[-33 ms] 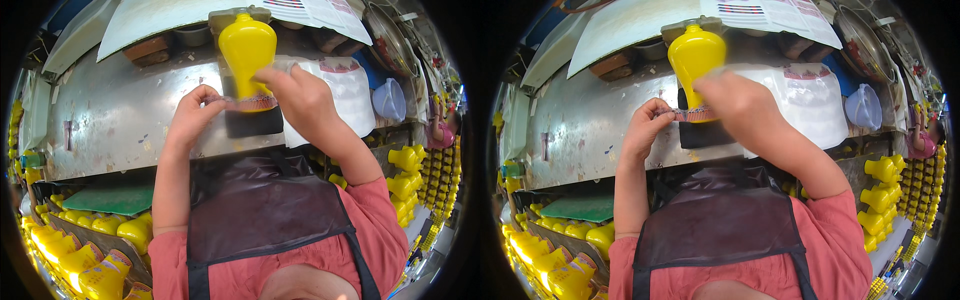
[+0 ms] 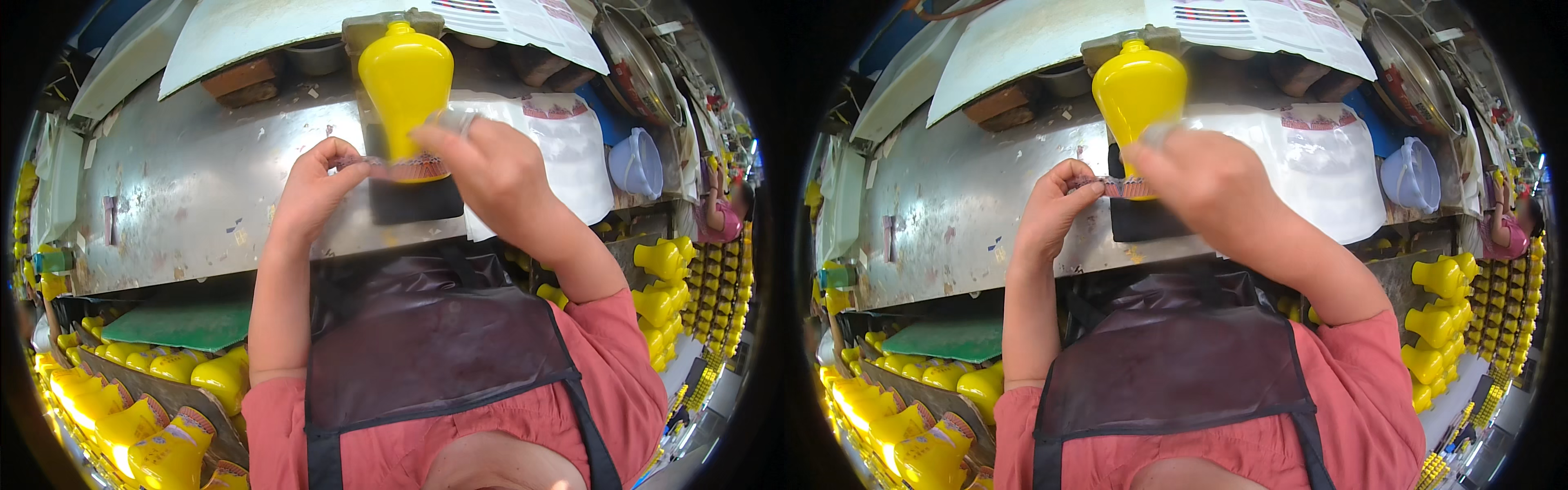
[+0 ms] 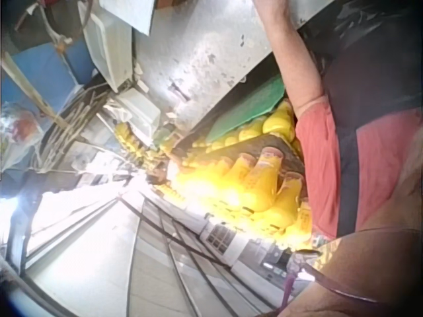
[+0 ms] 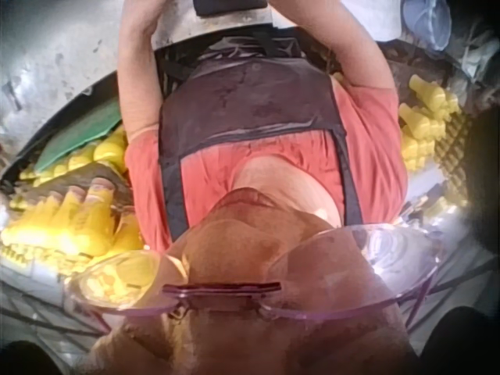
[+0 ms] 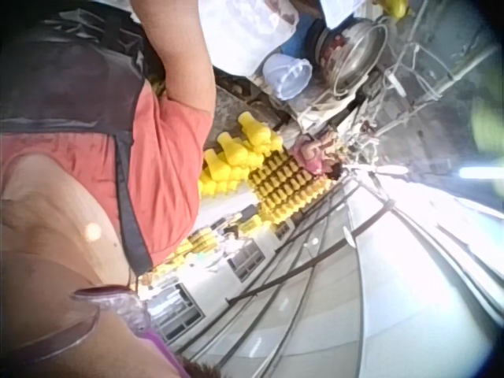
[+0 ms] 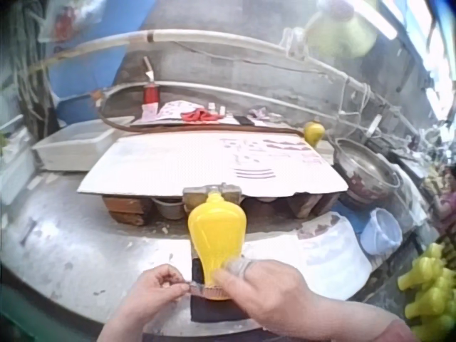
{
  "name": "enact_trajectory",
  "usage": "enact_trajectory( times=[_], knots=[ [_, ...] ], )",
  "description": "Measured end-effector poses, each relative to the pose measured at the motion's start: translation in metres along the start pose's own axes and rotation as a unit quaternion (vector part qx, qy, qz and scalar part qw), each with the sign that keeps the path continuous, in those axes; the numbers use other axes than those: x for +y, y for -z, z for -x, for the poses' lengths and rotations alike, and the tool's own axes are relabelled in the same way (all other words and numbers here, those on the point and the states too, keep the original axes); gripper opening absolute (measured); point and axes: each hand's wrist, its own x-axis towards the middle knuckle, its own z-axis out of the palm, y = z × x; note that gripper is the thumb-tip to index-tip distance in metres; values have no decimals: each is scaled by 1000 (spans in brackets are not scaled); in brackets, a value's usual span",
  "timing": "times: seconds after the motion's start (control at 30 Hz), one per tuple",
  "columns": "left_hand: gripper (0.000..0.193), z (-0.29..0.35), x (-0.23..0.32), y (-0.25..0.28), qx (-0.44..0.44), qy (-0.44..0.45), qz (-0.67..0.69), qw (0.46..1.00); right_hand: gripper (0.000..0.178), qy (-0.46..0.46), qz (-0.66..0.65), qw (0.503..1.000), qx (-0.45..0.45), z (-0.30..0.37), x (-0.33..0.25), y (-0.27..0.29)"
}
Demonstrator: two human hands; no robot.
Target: The person applies a label to a yellow plastic bottle, smooths it around the body, and peels off the backing. The person then places the labeled bottle on a tray with other similar bottles and repeats the process with another bottle.
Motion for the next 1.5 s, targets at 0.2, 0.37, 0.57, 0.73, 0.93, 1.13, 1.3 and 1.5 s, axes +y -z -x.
enact_trajectory(
  times=[0.2, 0.37, 0.57, 0.73, 0.93, 1.13, 1.3, 1.5],
  knots=[
    [15, -6, -12, -9, 50, -38, -47, 997, 15, 172, -16, 984, -37, 5, -31, -20],
    [23, -5, -25, -17, 288, -295, -463, 785, 10, 142, 83, 986, -18, 4, -45, -33],
    [35, 30, -24, -41, 237, -319, -323, 859, 9, 35, -118, 990, -73, 2, -42, -18],
    [53, 46, -28, -76, 207, -339, -407, 822, 26, -307, -305, 895, 108, 35, -13, -16],
    [74, 42, -48, -95, 211, -313, -435, 818, 30, -377, -299, 863, 158, 64, 1, -59],
    [77, 39, -58, -96, 229, -330, -415, 816, 27, -379, -310, 855, 170, 60, 20, -51],
    [77, 42, -53, -97, 212, -322, -430, 816, 25, -399, -446, 790, 134, 62, 9, -41],
    [77, 41, -49, -99, 205, -328, -425, 819, 27, -315, -246, 902, 166, 48, 6, -41]
  ],
)
